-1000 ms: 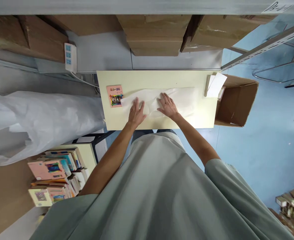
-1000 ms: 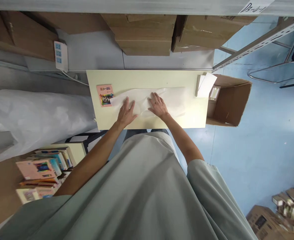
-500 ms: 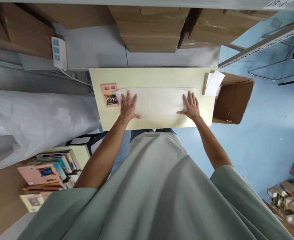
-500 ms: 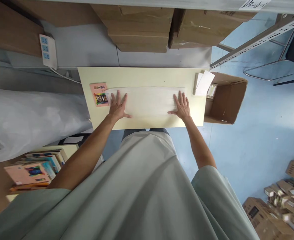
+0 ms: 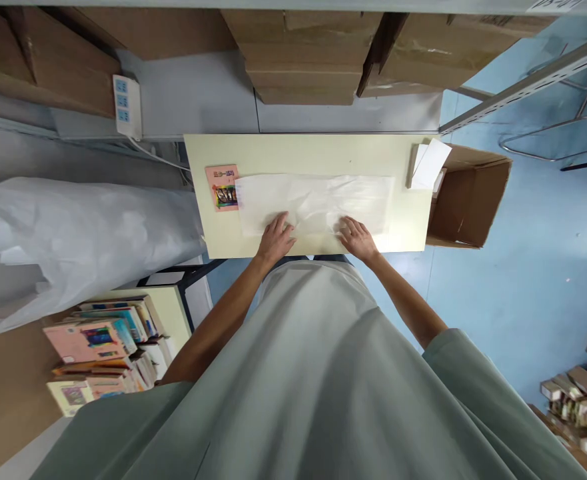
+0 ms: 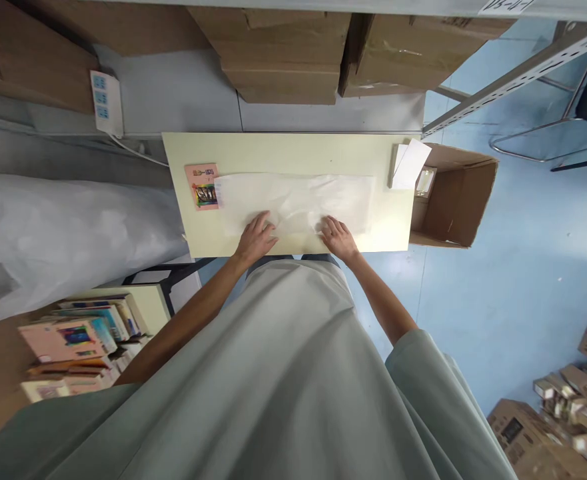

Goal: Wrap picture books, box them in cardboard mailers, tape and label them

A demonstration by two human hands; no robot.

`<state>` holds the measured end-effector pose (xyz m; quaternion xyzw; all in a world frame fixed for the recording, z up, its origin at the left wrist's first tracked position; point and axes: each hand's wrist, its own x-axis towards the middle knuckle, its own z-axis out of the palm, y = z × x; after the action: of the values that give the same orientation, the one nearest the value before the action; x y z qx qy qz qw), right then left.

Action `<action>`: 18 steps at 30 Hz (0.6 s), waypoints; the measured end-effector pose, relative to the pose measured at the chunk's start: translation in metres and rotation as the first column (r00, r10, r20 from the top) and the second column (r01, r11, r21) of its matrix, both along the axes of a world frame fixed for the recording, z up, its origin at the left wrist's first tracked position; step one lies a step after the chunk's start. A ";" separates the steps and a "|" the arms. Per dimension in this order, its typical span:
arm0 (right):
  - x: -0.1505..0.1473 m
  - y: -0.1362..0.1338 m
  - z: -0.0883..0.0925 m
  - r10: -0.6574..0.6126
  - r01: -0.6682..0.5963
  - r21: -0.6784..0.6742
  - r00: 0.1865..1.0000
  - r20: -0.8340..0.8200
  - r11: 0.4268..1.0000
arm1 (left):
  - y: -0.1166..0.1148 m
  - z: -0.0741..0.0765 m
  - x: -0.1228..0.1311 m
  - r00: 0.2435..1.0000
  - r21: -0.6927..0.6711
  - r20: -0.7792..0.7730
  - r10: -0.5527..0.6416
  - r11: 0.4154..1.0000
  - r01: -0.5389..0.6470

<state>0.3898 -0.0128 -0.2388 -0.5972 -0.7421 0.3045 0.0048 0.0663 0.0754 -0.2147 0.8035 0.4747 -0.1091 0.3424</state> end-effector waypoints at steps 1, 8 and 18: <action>-0.004 0.001 -0.001 -0.010 0.010 0.004 1.000 0.010 1.000 | -0.001 0.000 0.003 1.000 0.005 -0.005 0.006 1.000 -0.006; -0.003 0.018 0.004 -0.091 0.092 -0.001 0.993 0.073 0.996 | -0.001 0.003 0.018 0.995 0.019 -0.048 0.090 0.996 -0.089; 0.029 0.006 0.050 -0.029 0.030 -0.012 0.998 0.047 0.999 | 0.039 0.045 -0.009 0.975 0.010 -0.049 0.219 0.976 -0.219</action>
<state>0.4183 -0.0068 -0.1888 -0.6149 -0.7312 0.2950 -0.0117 0.0573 0.1147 -0.1696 0.7441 0.5688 -0.0897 0.3387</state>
